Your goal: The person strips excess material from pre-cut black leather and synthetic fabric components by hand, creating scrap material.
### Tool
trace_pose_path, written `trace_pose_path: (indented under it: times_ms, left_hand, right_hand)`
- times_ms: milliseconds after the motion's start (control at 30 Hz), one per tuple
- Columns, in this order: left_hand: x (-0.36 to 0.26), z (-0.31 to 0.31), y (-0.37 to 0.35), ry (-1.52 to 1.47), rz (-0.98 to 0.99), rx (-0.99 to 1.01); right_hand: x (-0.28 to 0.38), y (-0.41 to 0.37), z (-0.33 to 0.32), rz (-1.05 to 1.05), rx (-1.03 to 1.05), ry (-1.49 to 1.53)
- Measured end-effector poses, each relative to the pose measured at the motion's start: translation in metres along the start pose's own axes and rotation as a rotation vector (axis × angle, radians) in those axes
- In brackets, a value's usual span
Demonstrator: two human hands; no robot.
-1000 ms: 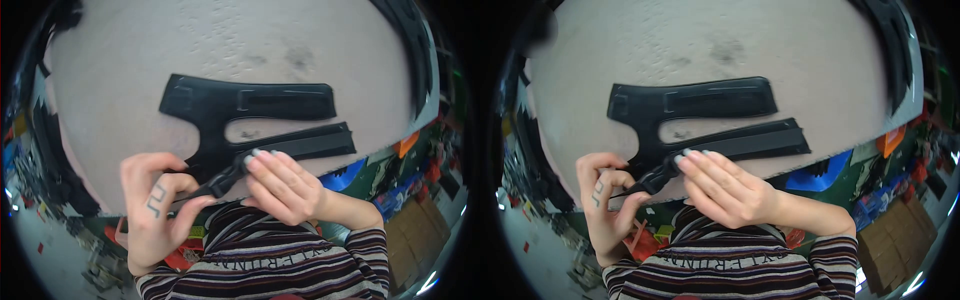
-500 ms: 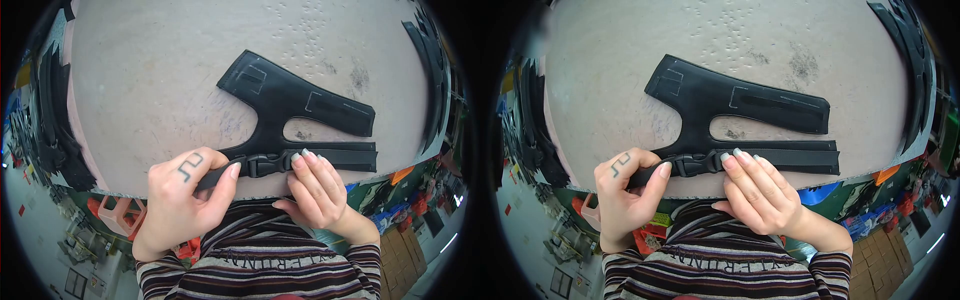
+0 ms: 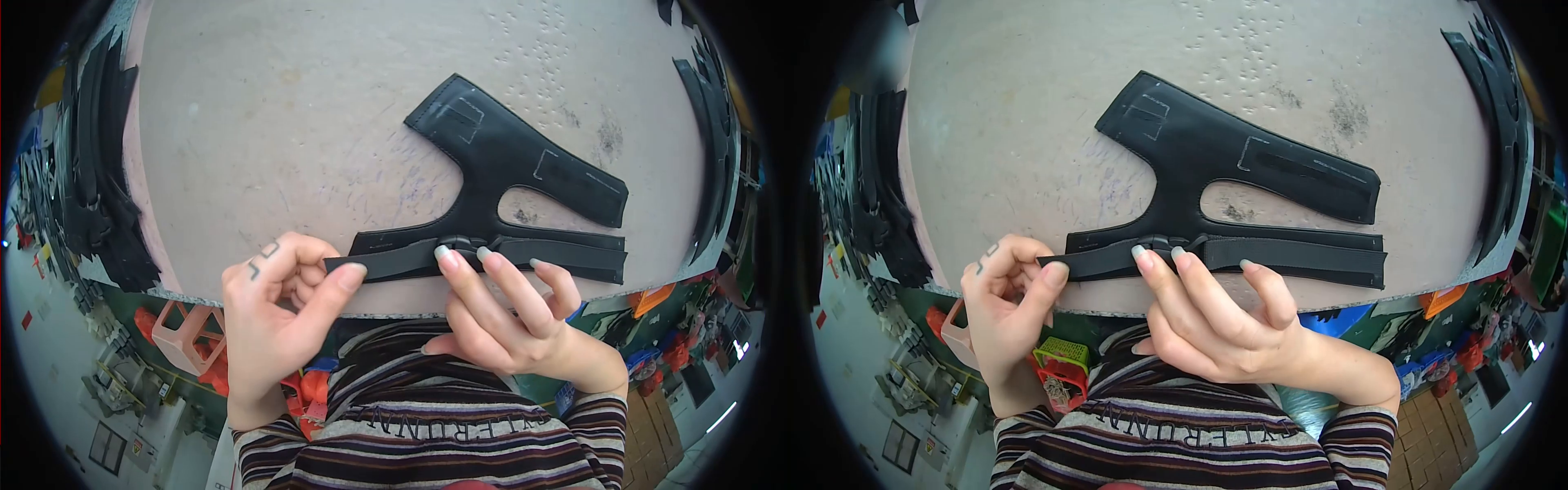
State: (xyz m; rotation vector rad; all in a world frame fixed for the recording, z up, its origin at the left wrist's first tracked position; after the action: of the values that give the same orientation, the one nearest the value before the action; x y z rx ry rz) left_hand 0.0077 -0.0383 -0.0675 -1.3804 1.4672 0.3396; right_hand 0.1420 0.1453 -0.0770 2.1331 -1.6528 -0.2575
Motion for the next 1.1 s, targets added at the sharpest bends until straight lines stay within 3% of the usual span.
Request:
trace_pose_path:
  times_ms: [200, 333, 433, 533, 567, 600, 667, 867, 1000, 1067, 1100]
  left_hand:
    - [-0.005, -0.003, 0.004, 0.096, 0.064, 0.039]
    - [-0.007, 0.002, 0.006, 0.171, 0.176, 0.004]
    - [-0.016, -0.003, 0.004, 0.432, 0.180, 0.041]
    - [-0.010, -0.008, -0.010, 0.644, 0.726, -0.262]
    - [-0.006, -0.002, -0.021, 0.820, 1.015, -0.170]
    - [0.004, 0.010, -0.031, 1.028, 0.904, -0.036]
    - [0.017, 0.006, -0.029, 1.104, 0.994, -0.053]
    - [0.017, -0.012, -0.023, 1.059, 0.991, 0.033]
    - [-0.044, -0.016, 0.024, 0.735, 0.971, 0.076]
    - [-0.070, 0.004, 0.066, 0.461, 0.912, 0.041]
    - [-0.078, 0.021, 0.081, 0.471, 0.975, 0.080]
  right_hand:
    - [-0.002, 0.002, 0.003, 0.068, -0.019, 0.119]
    - [0.005, 0.007, 0.002, 0.028, 0.015, -0.006]
    - [0.015, 0.013, 0.010, -0.017, 0.024, -0.174]
    - [0.014, 0.020, 0.010, -0.060, 0.047, -0.227]
    - [0.012, 0.022, 0.009, -0.083, 0.058, -0.236]
    - [0.010, 0.024, 0.009, -0.107, 0.068, -0.246]
    - [0.008, 0.027, 0.006, -0.111, 0.118, -0.203]
    - [0.009, 0.018, 0.011, -0.065, 0.072, -0.127]
    - [0.009, 0.016, 0.016, -0.075, 0.046, -0.095]
    - [0.011, 0.002, 0.015, -0.027, -0.001, -0.132]
    - [0.011, -0.006, 0.009, -0.003, -0.044, -0.094]
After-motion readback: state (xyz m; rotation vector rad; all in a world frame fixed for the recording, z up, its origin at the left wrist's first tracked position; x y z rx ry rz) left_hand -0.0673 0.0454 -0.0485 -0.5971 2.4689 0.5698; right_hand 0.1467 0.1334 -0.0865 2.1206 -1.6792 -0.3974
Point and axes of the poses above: each hand's wrist, its own y-axis towards the middle knuckle, its own z-axis out of the palm, x = y × z, the point moved 3 cm from there along y, towards the middle knuckle, and after that the axes turned 7 degrees about -x, right-handed, at the moved point
